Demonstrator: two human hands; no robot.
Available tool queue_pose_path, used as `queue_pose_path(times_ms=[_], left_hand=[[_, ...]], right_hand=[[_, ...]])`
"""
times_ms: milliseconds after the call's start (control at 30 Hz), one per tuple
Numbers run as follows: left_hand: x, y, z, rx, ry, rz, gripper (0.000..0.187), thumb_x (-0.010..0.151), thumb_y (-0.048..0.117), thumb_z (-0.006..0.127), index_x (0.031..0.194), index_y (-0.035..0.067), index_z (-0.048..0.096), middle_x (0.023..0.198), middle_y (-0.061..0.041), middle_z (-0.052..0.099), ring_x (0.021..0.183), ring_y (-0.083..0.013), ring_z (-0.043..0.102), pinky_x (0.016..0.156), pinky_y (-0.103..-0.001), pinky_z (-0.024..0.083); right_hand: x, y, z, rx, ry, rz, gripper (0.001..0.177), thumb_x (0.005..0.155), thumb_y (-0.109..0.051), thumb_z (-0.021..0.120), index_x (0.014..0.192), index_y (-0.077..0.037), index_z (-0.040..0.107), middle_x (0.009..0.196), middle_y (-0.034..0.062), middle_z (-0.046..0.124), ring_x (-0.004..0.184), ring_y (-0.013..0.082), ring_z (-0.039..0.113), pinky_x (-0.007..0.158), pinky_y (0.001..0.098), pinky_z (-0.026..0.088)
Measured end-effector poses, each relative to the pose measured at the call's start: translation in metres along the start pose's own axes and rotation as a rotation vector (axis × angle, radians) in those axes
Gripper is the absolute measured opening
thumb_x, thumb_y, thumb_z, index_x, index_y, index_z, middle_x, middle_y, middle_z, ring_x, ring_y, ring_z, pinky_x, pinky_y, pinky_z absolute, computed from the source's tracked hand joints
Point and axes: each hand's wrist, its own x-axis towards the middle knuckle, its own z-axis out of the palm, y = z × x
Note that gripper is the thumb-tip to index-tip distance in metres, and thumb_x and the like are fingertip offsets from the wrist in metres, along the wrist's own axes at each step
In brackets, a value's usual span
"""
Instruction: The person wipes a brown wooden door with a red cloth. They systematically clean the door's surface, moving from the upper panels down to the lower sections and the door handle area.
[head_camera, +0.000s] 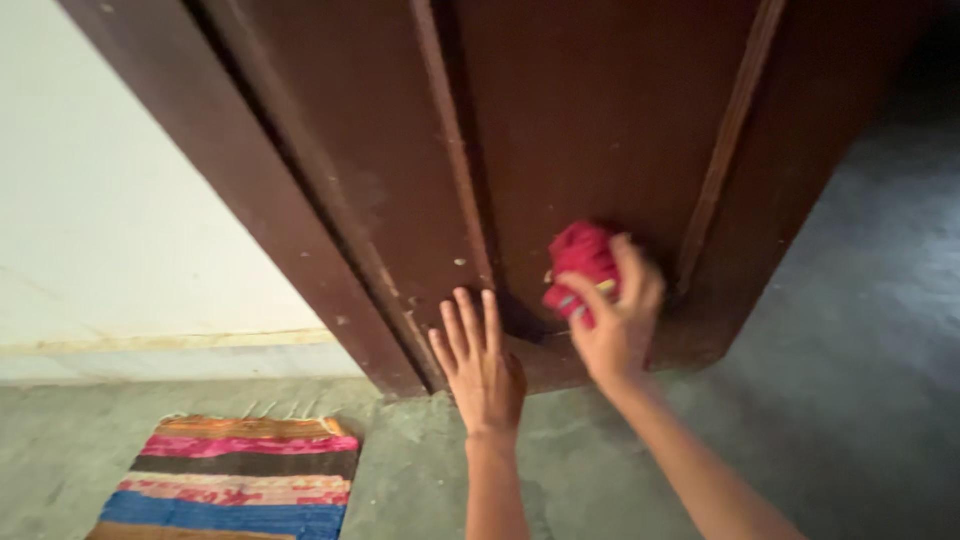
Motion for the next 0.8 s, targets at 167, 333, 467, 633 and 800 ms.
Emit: queue_pose_path(times_ms=[167,333,467,633,800], left_hand=[[0.003,-0.01,-0.012,0.0,-0.063,0.062,0.093,0.074,0.009,0.066,0.159,0.018,0.03,0.167,-0.012,0.023,0.154,-0.035,0.019,0.123,-0.057,0.015],[0.0,-0.02,-0.016,-0.009,-0.099,0.085,0.096,0.072,0.007,0.068,0.159,0.021,0.029,0.167,-0.011,0.021,0.153,-0.0349,0.018,0.122,-0.057,0.015],[-0.005,-0.014,-0.012,-0.011,-0.1,0.047,0.097,0.073,0.005,0.068,0.16,0.019,0.026,0.168,-0.012,0.018,0.154,-0.0341,0.018,0.123,-0.056,0.016],[-0.006,-0.007,-0.018,-0.085,-0.105,0.024,0.099,0.071,0.004,0.069,0.159,0.017,0.024,0.167,-0.014,0.017,0.153,-0.036,0.017,0.122,-0.058,0.015],[-0.004,-0.01,-0.022,-0.019,-0.143,0.033,0.099,0.072,0.003,0.068,0.16,0.018,0.024,0.168,-0.013,0.017,0.153,-0.0353,0.018,0.122,-0.056,0.016]], right_hand=[[0.047,-0.02,-0.006,0.158,0.202,0.18,0.071,0.078,-0.002,0.075,0.144,-0.015,0.052,0.163,0.0211,0.035,0.146,0.0465,0.034,0.122,0.0578,0.031],[0.049,-0.036,0.003,0.054,0.072,-0.069,0.075,0.084,-0.007,0.075,0.152,-0.016,0.045,0.159,0.0117,0.039,0.146,0.041,0.037,0.116,0.0611,0.03],[-0.001,-0.026,0.009,-0.124,-0.183,-0.323,0.072,0.076,-0.002,0.073,0.142,-0.028,0.063,0.153,-0.0044,0.054,0.143,0.0325,0.043,0.111,0.0629,0.032],[-0.046,0.012,0.004,-0.145,-0.272,-0.287,0.067,0.077,-0.001,0.073,0.138,-0.027,0.066,0.154,-0.0048,0.052,0.142,0.0298,0.043,0.11,0.0606,0.034],[-0.027,0.015,0.007,-0.21,-0.117,-0.046,0.07,0.076,-0.002,0.075,0.143,-0.023,0.064,0.16,-0.0031,0.048,0.144,0.0323,0.042,0.11,0.0596,0.033]])
